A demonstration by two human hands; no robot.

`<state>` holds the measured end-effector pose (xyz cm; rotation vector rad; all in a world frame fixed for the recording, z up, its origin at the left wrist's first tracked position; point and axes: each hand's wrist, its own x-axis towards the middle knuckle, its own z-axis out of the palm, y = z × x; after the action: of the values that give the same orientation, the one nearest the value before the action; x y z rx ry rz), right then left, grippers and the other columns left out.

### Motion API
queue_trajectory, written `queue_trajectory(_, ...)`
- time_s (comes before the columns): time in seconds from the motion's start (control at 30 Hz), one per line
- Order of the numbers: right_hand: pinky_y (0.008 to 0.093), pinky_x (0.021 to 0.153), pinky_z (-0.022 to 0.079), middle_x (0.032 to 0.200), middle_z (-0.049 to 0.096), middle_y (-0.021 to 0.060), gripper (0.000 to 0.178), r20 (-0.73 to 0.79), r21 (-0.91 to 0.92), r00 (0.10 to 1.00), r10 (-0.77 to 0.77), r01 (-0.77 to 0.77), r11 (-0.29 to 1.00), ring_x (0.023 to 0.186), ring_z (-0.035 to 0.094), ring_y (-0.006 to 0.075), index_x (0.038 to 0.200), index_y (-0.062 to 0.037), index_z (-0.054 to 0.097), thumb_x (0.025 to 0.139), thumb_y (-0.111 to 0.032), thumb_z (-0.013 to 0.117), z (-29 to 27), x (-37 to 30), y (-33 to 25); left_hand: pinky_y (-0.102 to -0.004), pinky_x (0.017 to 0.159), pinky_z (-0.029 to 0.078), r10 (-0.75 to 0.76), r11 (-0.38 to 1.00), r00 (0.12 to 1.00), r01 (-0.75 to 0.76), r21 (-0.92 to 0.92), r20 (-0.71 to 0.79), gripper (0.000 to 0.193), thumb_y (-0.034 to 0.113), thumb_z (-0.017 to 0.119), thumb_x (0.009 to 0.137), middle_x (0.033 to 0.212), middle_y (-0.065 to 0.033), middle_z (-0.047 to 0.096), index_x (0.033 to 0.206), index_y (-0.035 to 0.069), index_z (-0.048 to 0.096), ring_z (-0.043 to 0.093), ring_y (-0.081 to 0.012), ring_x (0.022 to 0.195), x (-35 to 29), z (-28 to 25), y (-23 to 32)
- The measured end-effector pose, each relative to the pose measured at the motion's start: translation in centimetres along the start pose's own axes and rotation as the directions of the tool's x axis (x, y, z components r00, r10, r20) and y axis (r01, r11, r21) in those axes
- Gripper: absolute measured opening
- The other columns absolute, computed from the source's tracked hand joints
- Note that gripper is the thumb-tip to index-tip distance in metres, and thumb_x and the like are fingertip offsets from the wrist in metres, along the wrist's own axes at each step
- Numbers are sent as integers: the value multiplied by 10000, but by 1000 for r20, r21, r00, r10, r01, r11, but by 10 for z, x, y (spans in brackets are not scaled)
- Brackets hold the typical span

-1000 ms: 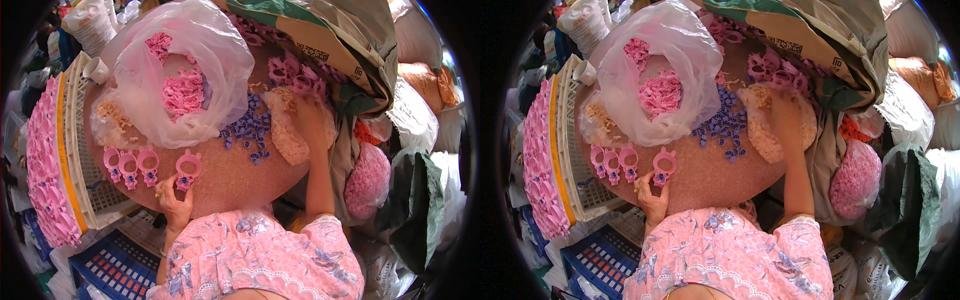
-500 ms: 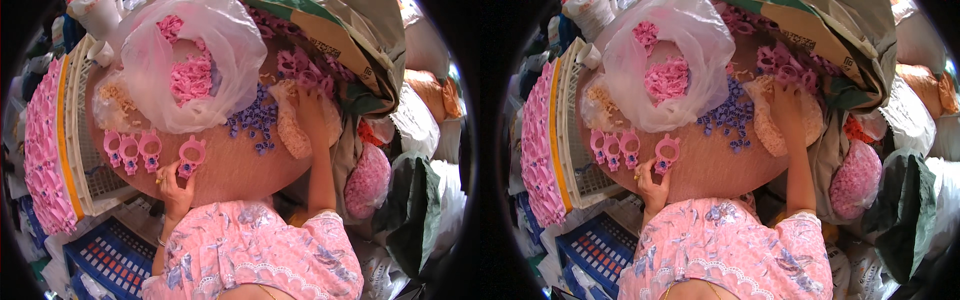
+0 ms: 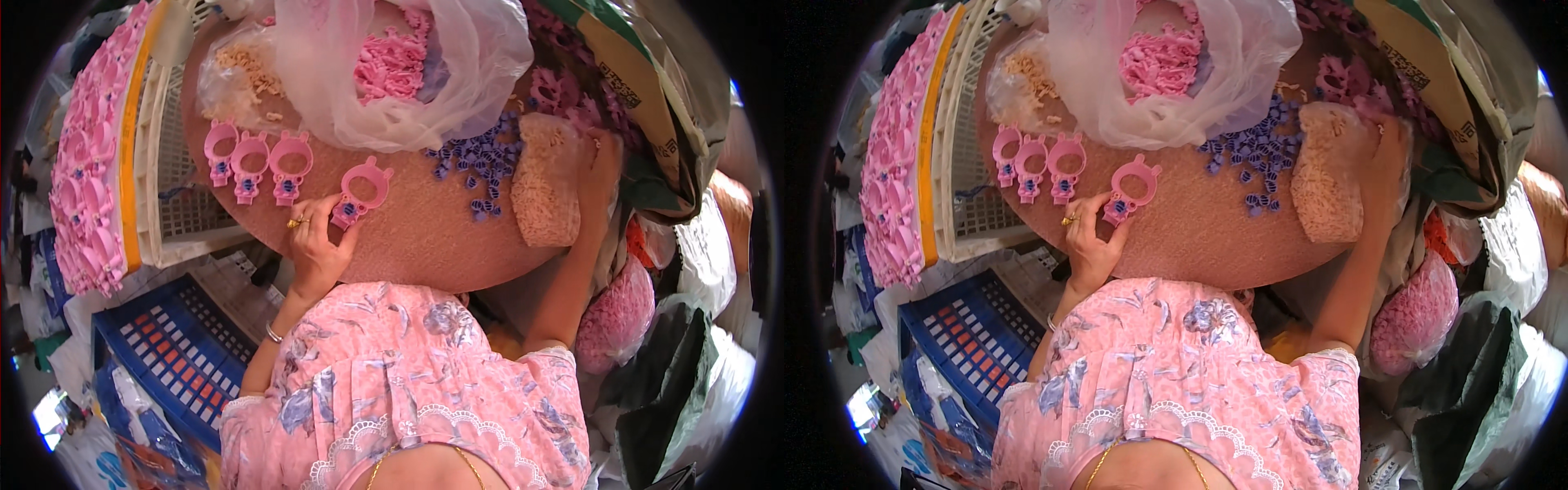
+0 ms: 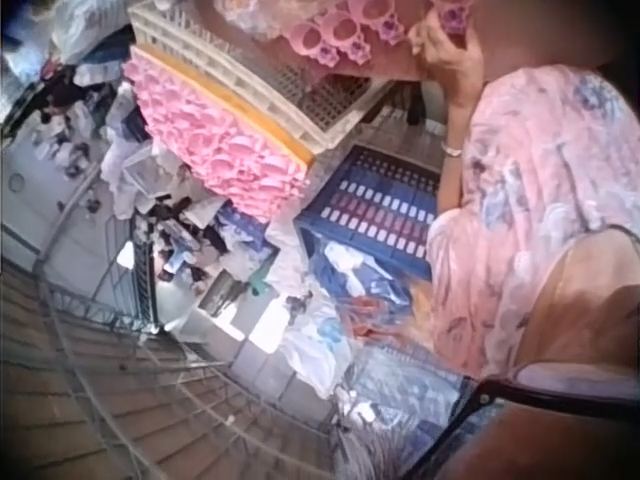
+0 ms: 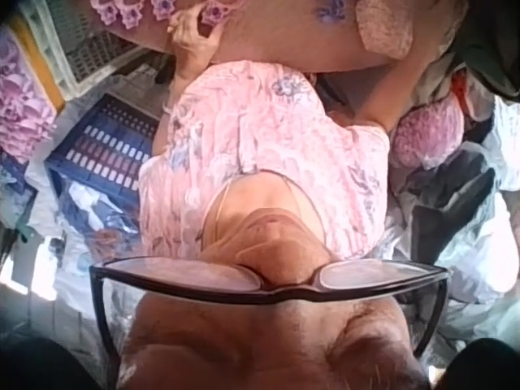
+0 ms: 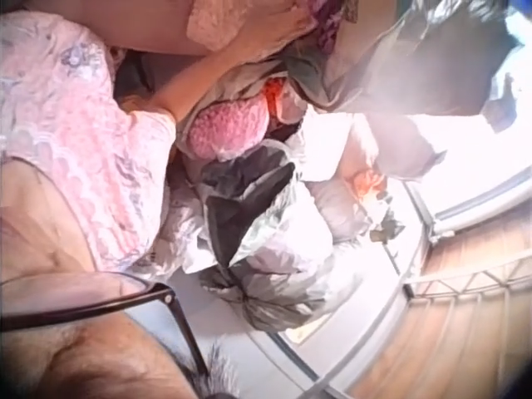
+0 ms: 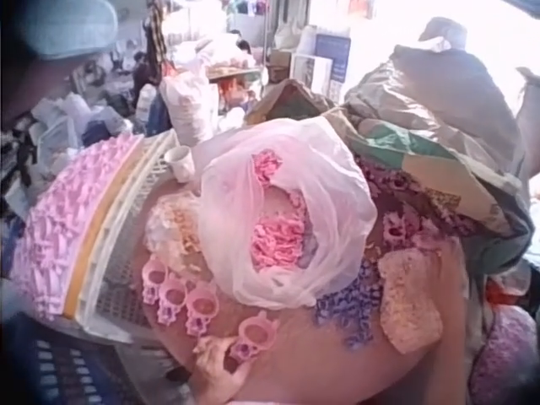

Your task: Assembling small pink plastic toy components by attaching smaller decorative pieces.

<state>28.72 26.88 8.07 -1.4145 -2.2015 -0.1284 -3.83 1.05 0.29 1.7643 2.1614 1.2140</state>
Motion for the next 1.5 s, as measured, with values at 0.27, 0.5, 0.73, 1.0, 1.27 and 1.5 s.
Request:
queue_trajectory(0.27,402,855,468,1129,519,174,148,193,250,960,-204,153,956,1005,552,338,1027,-17,563,889,28,533,-1,-44,-110,-451,867,443,-2,1000,1000,2,12,-23,515,89,804,705,1013,-152,630,1159,39,566,565,-373,971,-3,-1,-2)
queue_trajectory(0.5,396,909,446,1129,531,128,249,316,400,762,-565,433,808,1057,512,332,1063,-55,567,830,-91,647,53,-102,-147,-436,869,449,12,1000,1000,-12,0,-18,501,88,811,703,999,-145,633,1141,38,575,574,-369,963,-2,-3,1)
queue_trajectory(0.73,451,960,367,1197,555,121,252,243,508,823,-514,344,790,1119,482,346,1100,-68,613,869,-164,643,45,-97,-149,-450,896,436,-21,1000,999,20,-18,-33,520,100,800,716,1022,-156,621,1170,28,556,559,-375,989,-3,-1,-2)
queue_trajectory(1.0,317,763,478,975,635,114,135,168,553,985,35,-123,824,887,603,251,1003,-10,660,887,-75,640,36,-105,-147,-453,916,420,-45,999,999,44,26,24,688,153,836,693,1114,-159,615,1271,25,486,547,-377,1023,1,-4,10)
queue_trajectory(1.27,412,838,412,920,631,97,114,201,276,972,-120,61,959,923,571,297,894,-51,685,787,-83,711,52,-88,-192,-456,889,423,-76,996,997,76,45,-9,667,87,822,676,1060,-144,625,1248,31,485,561,-364,981,5,-3,14)
queue_trajectory(1.5,334,656,476,800,653,116,75,363,486,928,85,-266,833,722,639,216,933,-28,644,861,-24,662,43,-83,-203,-426,774,484,-131,991,984,124,-59,-124,602,43,814,679,951,-155,632,1195,41,505,598,-352,875,3,5,10)
